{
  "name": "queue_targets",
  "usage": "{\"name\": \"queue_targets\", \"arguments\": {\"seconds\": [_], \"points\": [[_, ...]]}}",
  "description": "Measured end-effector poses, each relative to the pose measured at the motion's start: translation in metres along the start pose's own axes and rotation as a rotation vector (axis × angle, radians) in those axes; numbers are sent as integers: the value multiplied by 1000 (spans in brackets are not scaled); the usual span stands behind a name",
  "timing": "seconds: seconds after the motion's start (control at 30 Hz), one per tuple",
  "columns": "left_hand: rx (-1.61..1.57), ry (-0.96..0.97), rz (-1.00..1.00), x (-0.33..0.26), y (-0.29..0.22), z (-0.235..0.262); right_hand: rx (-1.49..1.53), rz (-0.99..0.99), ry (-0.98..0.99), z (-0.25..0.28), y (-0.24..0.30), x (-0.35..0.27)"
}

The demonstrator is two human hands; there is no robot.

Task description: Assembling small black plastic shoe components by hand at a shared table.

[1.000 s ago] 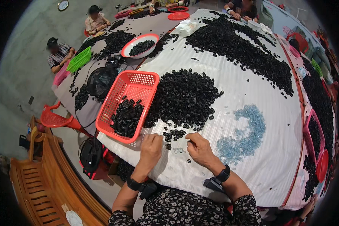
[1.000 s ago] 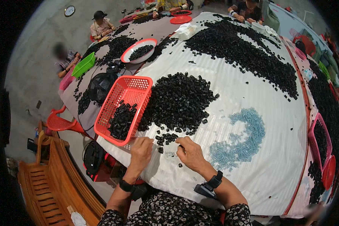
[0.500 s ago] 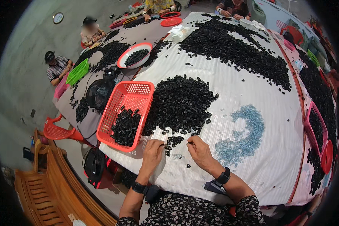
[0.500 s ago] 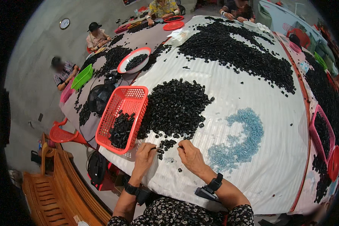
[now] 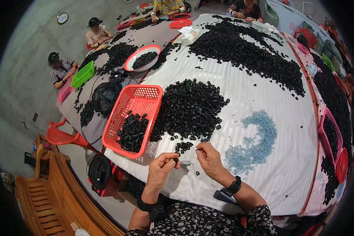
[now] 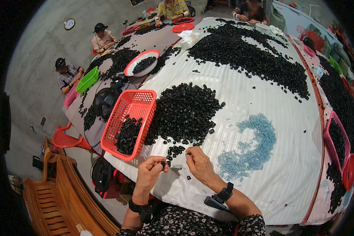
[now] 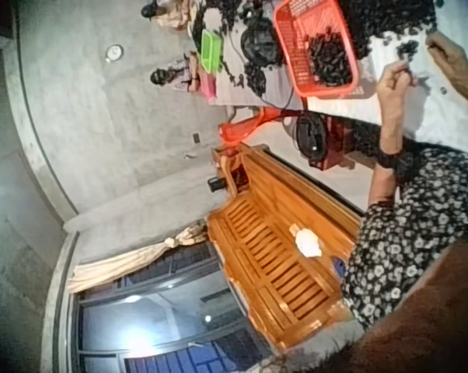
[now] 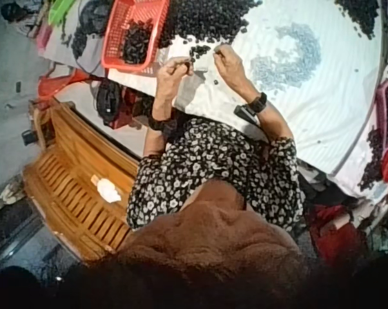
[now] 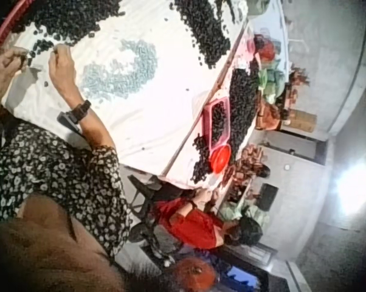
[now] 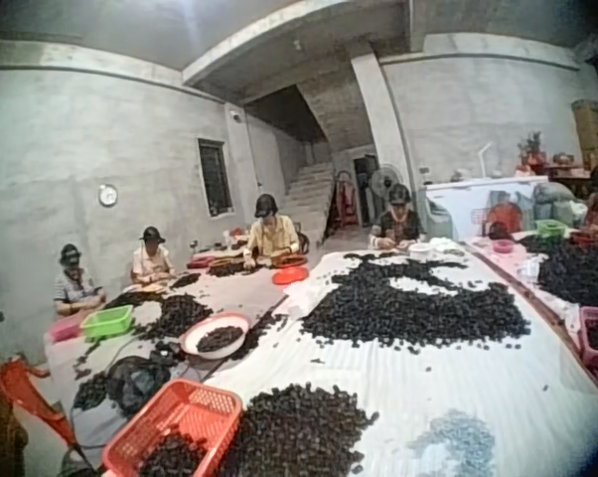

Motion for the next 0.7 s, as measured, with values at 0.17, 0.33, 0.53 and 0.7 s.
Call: {"name": "queue_targets", "arguments": {"seconds": [0.17, 0.33, 0.53, 0.7], "points": [[257, -131, -7, -8, 5, 19, 46, -9, -21, 1, -2, 0], [826, -275, -147, -17, 2, 25, 53, 12, -7, 0, 1, 0], [878, -94, -98, -17, 21, 8, 51, 11, 12, -2, 1, 0], [930, -52, -187, -15, 27, -6, 60, 10, 23, -2, 2, 0]]}}
Point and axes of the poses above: each hand's wrist, its own x-axis towards the middle knuckle, its own z-axis out of the back of the hand, y = z × x, the point moved 8 cm from there along x, towards the middle knuckle, and after that the axes turned 6 degrees about x, right-handed, at the moved point
